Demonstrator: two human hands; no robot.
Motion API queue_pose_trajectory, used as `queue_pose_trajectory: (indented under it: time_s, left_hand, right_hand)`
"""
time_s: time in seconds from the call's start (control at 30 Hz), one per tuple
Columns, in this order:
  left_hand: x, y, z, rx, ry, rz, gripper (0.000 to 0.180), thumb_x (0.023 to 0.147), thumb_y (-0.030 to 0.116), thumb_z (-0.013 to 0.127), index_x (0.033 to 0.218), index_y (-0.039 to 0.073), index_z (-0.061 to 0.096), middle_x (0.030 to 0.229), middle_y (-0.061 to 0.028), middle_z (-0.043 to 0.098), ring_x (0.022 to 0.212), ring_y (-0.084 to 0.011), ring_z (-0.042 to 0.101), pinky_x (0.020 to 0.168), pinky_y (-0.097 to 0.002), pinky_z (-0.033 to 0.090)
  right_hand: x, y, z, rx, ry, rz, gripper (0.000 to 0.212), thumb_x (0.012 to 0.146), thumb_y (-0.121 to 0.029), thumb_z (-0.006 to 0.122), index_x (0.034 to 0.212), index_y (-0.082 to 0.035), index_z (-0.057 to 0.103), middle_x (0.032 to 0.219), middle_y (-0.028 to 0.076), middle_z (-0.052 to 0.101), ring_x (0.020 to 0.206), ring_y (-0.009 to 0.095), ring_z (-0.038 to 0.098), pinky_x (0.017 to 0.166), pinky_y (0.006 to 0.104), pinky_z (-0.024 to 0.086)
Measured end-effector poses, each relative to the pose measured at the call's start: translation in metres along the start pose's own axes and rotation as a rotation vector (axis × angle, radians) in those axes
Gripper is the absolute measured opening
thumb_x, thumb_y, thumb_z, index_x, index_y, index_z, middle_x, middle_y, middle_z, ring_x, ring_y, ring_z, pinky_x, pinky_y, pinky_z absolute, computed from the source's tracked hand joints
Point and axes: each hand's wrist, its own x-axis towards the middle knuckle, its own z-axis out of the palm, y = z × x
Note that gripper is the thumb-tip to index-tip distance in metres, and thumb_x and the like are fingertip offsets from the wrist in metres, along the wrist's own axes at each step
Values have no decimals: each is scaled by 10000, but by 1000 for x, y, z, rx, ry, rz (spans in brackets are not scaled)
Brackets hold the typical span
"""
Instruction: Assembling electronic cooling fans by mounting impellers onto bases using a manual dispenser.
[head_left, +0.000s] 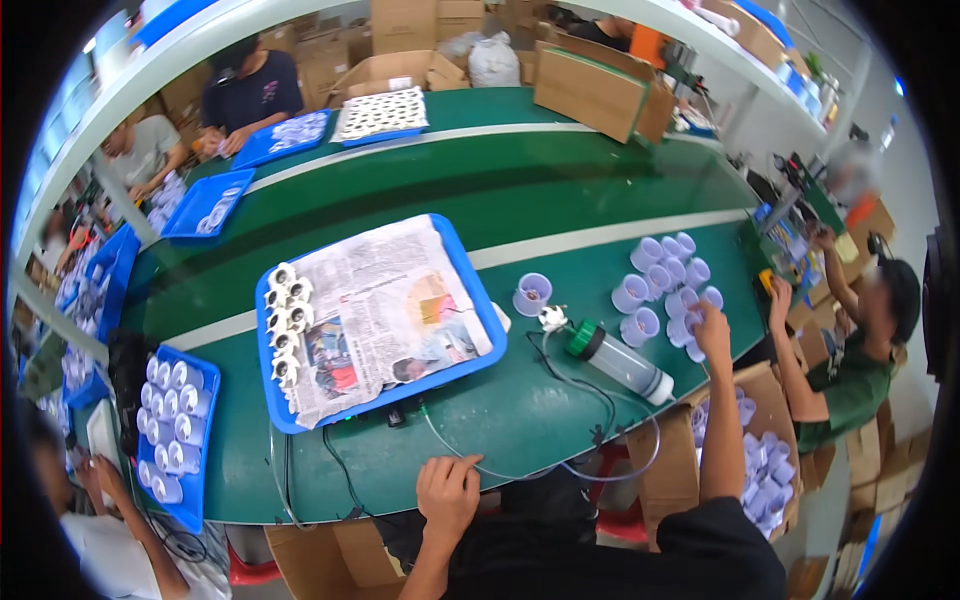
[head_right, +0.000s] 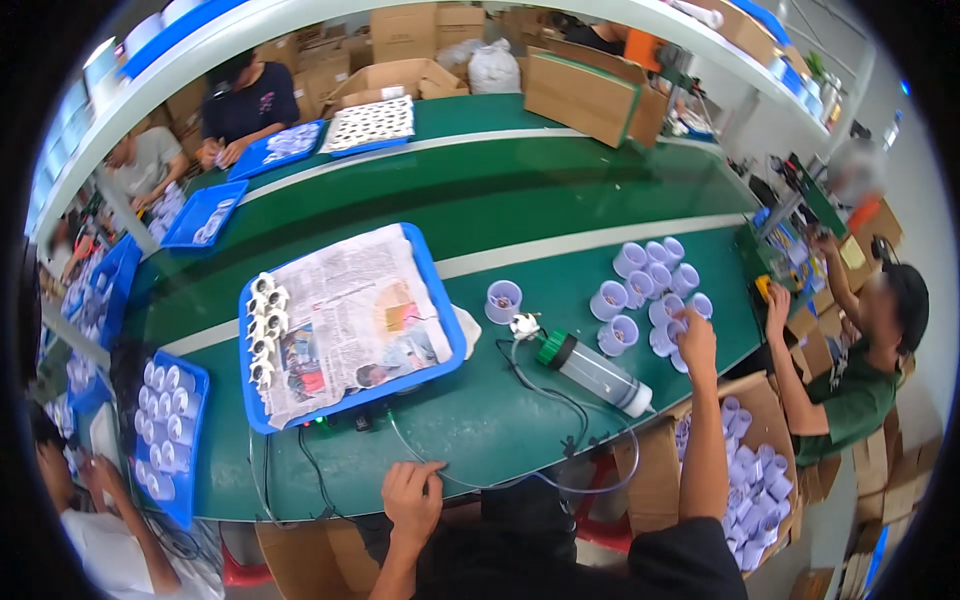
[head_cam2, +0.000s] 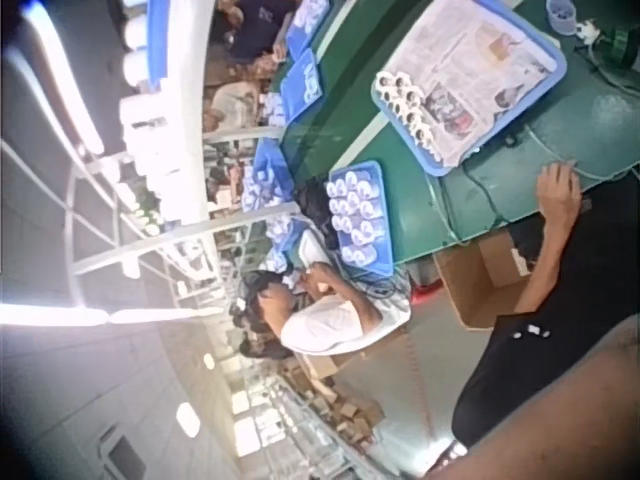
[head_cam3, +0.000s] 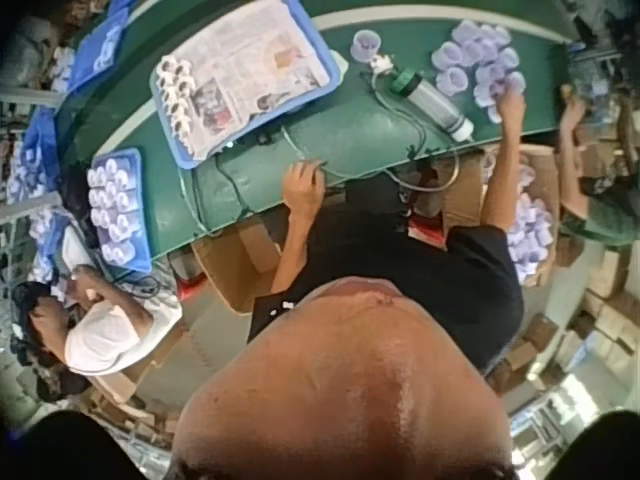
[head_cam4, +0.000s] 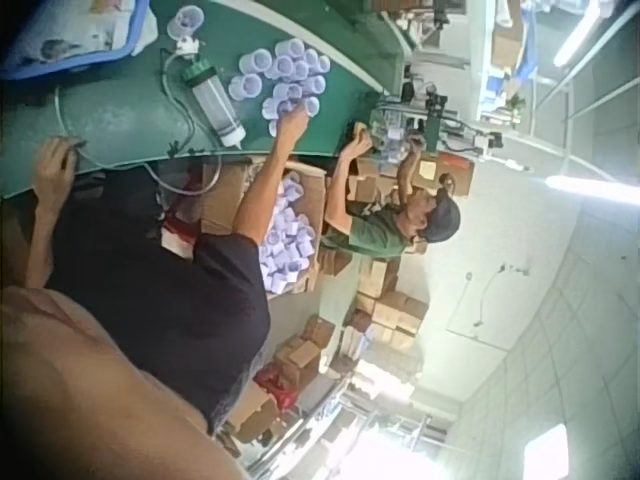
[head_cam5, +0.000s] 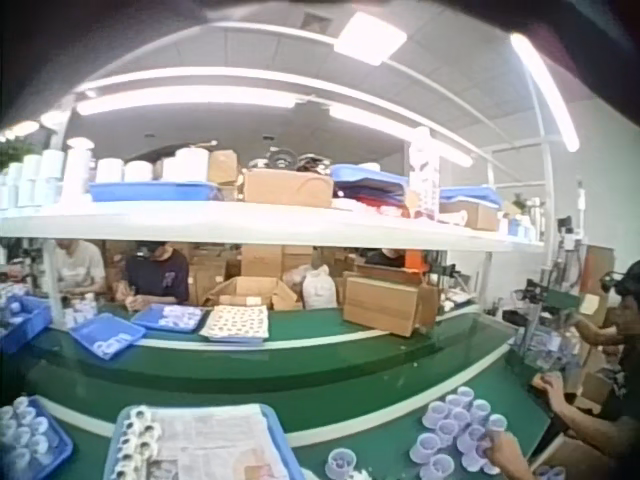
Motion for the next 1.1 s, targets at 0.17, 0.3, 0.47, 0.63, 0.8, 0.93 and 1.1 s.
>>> queue_pose_trajectory:
  time_s: [0.17,0.3,0.47,0.63,0.8,0.93,1.1]
  left_hand:
    - [0,-2,5,0,-18,8,192,726,-4,664,870,108,726,745,-32,563,713,-230,570,631,-364,436]
    - [10,-1,9,-48,-2,25,191,734,-13,658,880,95,718,761,-50,569,715,-242,566,646,-368,447]
    - [12,0,14,-122,-2,-35,190,745,-67,643,880,54,701,783,-79,612,722,-268,572,646,-367,460]
    - [9,3,11,-135,5,-58,197,747,-90,621,877,35,700,795,-95,625,732,-275,581,654,-371,470]
    - [4,-1,6,-104,-9,-48,200,735,-68,635,879,47,713,797,-87,620,734,-264,586,650,-368,480]
    - [3,-5,10,-80,-4,-39,211,721,-65,642,877,56,717,788,-78,607,732,-257,577,648,-371,475]
    - [5,0,13,-47,-31,-35,229,708,-58,660,867,90,733,781,-69,575,738,-251,566,647,-363,467]
  right_hand:
    - [-2,10,5,-7,65,-16,385,712,18,671,1079,-98,682,1014,236,686,993,435,641,854,476,513]
    - [15,38,-6,29,84,-35,370,752,-28,720,1116,-92,697,962,206,683,894,368,652,799,422,517]
    - [11,32,-9,119,111,-65,330,814,-78,719,1144,-89,707,912,172,666,818,266,645,772,371,509]
    - [-3,20,-31,208,99,-32,310,834,-58,696,1143,-83,707,946,133,704,789,201,634,732,330,515]
    - [-8,5,-29,119,-32,-128,306,797,1,696,1096,-65,700,998,181,706,897,295,683,804,366,521]
    - [-21,-6,-44,31,-134,-201,325,756,66,675,1052,-66,701,1038,178,686,967,334,652,848,391,503]
    - [-33,0,-44,32,-287,-206,428,731,74,664,1128,-87,680,1075,172,665,1012,371,632,878,412,501]
